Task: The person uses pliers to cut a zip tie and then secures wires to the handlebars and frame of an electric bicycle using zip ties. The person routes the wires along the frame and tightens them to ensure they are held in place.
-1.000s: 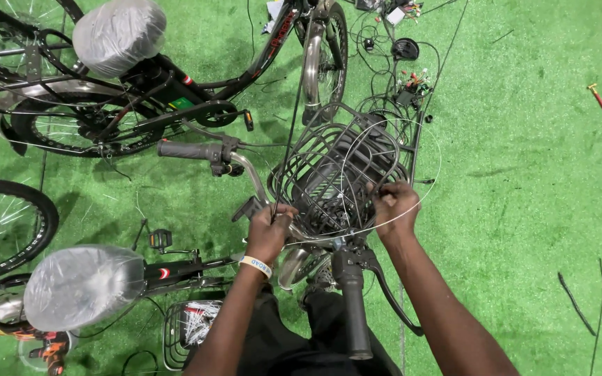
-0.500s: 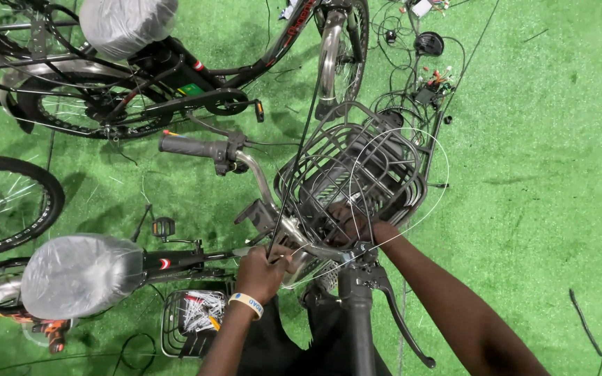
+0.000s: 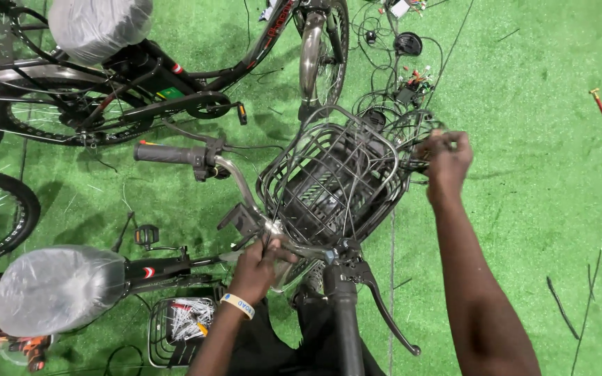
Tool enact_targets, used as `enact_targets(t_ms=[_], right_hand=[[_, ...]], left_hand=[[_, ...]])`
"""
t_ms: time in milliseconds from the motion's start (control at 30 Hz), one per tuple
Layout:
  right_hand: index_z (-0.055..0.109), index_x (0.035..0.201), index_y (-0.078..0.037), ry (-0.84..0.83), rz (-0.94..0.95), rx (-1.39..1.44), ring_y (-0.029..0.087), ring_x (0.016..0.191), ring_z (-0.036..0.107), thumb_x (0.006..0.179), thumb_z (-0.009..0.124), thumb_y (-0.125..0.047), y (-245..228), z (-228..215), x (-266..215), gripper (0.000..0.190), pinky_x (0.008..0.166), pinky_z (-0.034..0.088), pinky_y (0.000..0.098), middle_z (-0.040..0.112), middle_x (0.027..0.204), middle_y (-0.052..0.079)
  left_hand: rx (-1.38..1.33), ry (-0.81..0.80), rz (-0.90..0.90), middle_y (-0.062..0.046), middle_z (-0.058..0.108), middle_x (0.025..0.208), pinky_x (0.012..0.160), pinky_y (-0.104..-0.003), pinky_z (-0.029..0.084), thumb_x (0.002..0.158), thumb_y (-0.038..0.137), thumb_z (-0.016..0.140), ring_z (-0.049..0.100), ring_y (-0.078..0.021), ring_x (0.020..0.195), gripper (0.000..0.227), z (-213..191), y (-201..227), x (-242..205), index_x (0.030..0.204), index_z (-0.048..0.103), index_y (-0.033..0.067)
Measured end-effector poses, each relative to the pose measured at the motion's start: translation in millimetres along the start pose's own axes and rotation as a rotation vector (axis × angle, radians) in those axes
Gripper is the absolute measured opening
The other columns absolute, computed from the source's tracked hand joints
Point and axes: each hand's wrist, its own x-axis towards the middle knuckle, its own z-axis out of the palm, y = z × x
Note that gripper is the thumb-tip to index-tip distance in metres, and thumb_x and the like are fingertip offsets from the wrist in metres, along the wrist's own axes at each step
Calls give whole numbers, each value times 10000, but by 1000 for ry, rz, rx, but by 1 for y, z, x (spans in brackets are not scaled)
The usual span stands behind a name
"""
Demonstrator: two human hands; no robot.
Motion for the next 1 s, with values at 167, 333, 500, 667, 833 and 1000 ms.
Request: enact_targets(t_ms=[167, 333, 500, 667, 833, 1000], right_hand=[[443, 1021, -187, -159, 180, 453, 258, 781, 703, 1022, 554, -292, -47, -54, -1, 153, 665, 582, 393, 659, 945, 100], [569, 1010, -170, 87, -80, 132, 248, 680, 702, 1032, 615, -328, -66, -105, -17, 165, 584, 604, 349, 680, 916, 121], [592, 990, -47, 90, -26, 239, 358, 684, 697, 1028, 598, -270, -79, -122, -77, 226, 587, 584, 519, 631, 937, 188], [562, 981, -100, -246, 201, 630, 251, 674, 661, 985, 506, -348, -107, -116, -130, 254, 576, 572, 347, 658, 942, 128], [547, 981, -143, -523, 244, 854, 244, 772, 632, 924, 515, -489, -108, -93, -160, 352, 612, 541, 337, 649, 1122, 128], [495, 1064, -62, -499, -7, 850, 265, 817, 682, 850, 659, -98, -115, -112, -151, 272, 664, 603, 343, 649, 1060, 155]], left_hand=[[15, 105, 47, -89, 747, 798, 846, -397, 501, 992, 271, 427, 696, -266, 820, 328, 9, -12, 13, 1039, 708, 108], [-14, 387, 229, -216, 689, 867, 789, -479, 494, 991, 183, 461, 665, -389, 857, 242, 5, 10, -1, 1071, 640, 41], [16, 497, 562, -185, 630, 711, 653, -410, 473, 996, 96, 477, 611, -303, 669, 184, 0, 46, -9, 948, 636, 16], [-109, 58, 547, -125, 608, 648, 515, -261, 421, 976, 70, 451, 480, -156, 472, 244, 36, 96, -5, 996, 688, 14], [-243, -307, 486, -270, 687, 981, 437, -221, 463, 979, 94, 414, 570, -124, 415, 288, 88, 111, 21, 1132, 637, -6], [-240, -438, 500, -174, 664, 825, 397, -205, 431, 981, 113, 434, 546, -126, 417, 264, 115, 112, 18, 1114, 642, 21]])
